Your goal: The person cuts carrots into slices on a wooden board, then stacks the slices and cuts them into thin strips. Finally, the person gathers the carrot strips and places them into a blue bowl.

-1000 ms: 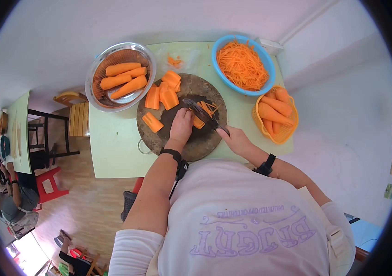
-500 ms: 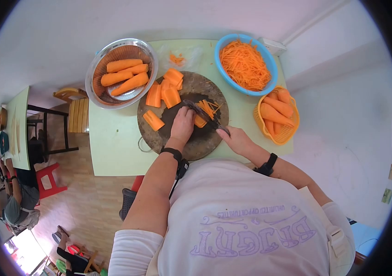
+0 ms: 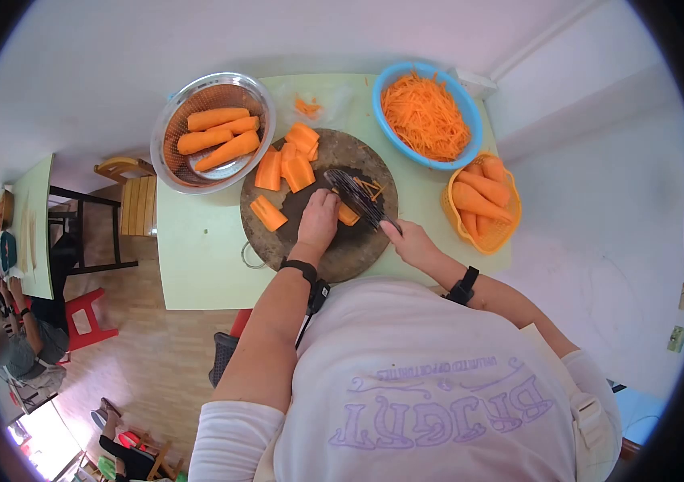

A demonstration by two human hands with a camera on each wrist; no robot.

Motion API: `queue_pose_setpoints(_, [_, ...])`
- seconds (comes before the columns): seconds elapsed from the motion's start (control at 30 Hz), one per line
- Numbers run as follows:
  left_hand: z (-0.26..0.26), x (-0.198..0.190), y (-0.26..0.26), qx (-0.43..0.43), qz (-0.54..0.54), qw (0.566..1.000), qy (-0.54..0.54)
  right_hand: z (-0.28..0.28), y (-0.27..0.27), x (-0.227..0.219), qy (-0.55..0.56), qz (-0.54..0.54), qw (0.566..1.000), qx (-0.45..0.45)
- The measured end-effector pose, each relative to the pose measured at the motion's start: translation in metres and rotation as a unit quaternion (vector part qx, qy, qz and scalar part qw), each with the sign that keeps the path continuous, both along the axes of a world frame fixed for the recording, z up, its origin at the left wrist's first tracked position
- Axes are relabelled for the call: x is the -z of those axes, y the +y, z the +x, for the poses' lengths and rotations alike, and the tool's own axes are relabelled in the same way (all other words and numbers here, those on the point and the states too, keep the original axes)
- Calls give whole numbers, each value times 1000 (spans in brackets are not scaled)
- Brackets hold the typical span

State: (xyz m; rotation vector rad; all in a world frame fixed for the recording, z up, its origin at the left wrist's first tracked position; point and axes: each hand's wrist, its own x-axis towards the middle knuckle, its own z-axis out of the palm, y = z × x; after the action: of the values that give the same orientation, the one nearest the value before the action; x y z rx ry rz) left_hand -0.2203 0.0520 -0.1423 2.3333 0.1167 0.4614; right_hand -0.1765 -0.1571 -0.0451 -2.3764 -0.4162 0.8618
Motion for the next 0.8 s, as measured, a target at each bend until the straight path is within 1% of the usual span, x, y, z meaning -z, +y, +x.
queue_pose_setpoints(0.1, [1,2,1,2,9,1000,-26,-2,-4,-9,1,-19,1000,13])
queue_pose_setpoints(0.17, [1,2,0,1,15,1000,-18,-3,-2,-17,-16,-41,999,-21])
queue_pose_setpoints(0.27, [0,-1,1,-1,19,1000,-9,-7,6,-32,-23,-32,998,-45])
queue_pose_setpoints(0.43, [0,-2,1,2,17,1000,-9,-5,5,-31,-21,-49,997,-58])
queue_pose_setpoints(0.5, [0,-1,0,1,13,999,-33,-5,6,-31,-17,-53,996,-62])
queue_pose_setpoints(0.6, [0,-1,1,3,15,1000,-24,-4,7,-31,-18,-62,996,-60])
queue_pose_setpoints(0.67, [0,-3,1,1,13,1000,-17,-4,8,-32,-10,-47,997,-55])
queue_pose_setpoints(0.8, [0,0,0,-3,19,1000,-19,1,15,-16,-21,-79,994,-69])
